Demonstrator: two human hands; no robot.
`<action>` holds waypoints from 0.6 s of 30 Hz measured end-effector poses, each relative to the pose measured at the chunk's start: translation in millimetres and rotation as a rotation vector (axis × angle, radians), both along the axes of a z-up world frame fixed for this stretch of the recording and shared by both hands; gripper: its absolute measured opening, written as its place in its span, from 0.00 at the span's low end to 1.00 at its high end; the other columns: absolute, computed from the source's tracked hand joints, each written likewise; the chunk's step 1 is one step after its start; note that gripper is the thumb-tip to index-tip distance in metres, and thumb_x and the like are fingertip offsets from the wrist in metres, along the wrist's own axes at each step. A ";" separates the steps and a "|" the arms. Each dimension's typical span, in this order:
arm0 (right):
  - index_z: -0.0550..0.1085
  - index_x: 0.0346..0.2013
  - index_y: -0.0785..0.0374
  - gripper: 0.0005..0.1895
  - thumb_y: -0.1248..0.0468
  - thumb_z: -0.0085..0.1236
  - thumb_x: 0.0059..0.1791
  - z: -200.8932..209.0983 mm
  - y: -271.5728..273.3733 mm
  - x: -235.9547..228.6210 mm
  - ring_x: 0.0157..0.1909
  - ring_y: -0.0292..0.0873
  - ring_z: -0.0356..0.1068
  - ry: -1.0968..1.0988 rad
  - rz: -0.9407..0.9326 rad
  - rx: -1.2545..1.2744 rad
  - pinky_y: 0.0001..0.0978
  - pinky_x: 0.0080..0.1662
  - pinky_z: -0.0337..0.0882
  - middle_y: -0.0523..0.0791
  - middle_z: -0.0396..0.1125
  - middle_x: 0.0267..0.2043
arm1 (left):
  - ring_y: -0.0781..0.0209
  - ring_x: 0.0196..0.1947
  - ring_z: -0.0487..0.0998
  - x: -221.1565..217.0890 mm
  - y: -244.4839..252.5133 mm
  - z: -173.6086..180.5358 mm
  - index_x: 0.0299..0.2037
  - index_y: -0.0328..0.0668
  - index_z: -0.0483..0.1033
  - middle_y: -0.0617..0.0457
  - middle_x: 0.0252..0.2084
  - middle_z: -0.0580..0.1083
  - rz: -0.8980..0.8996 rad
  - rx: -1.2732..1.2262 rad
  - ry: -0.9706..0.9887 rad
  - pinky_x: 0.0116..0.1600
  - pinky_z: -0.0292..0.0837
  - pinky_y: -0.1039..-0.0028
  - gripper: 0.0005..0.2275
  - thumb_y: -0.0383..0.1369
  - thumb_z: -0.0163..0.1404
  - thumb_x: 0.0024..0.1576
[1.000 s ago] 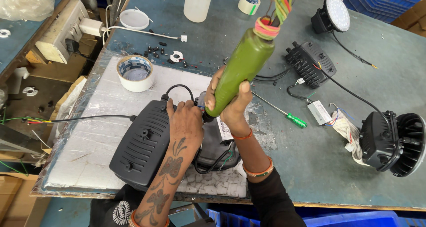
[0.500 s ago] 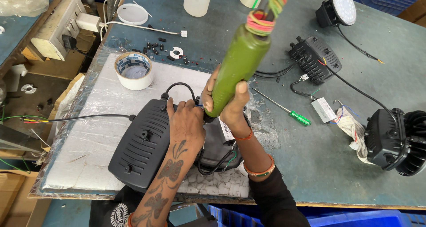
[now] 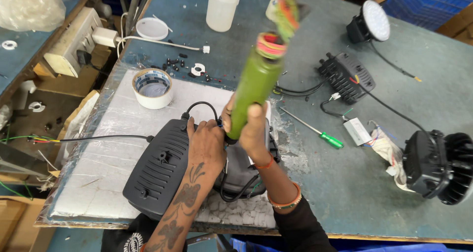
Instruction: The person assembles an electronic device by connecting wires inside a black plastic housing, using a green heat gun to seal connections, and securing the cover with screws. The person handles a power supply unit, wires, and screws throughout the process.
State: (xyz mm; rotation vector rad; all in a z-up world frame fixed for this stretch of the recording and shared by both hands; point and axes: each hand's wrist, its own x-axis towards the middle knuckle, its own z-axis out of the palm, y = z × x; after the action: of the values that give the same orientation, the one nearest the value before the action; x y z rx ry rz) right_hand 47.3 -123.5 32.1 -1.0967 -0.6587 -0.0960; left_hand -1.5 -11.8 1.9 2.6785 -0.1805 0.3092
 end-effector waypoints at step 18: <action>0.66 0.37 0.66 0.41 0.27 0.53 0.48 -9.0 -3.7 0.6 0.22 0.40 0.61 0.014 -0.026 0.034 0.30 0.25 0.61 0.45 0.60 0.25 | 0.51 0.51 0.75 16.2 -1.0 -1.6 0.34 0.43 0.82 0.50 0.41 0.75 -0.008 0.031 0.147 0.69 0.50 0.43 0.09 0.24 0.61 0.43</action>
State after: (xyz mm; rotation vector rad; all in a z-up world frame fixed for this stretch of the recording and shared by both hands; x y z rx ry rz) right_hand 47.9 -127.2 23.1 -1.0725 -0.6283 -0.1211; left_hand 14.7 -12.8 0.3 2.7168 -0.1518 0.1069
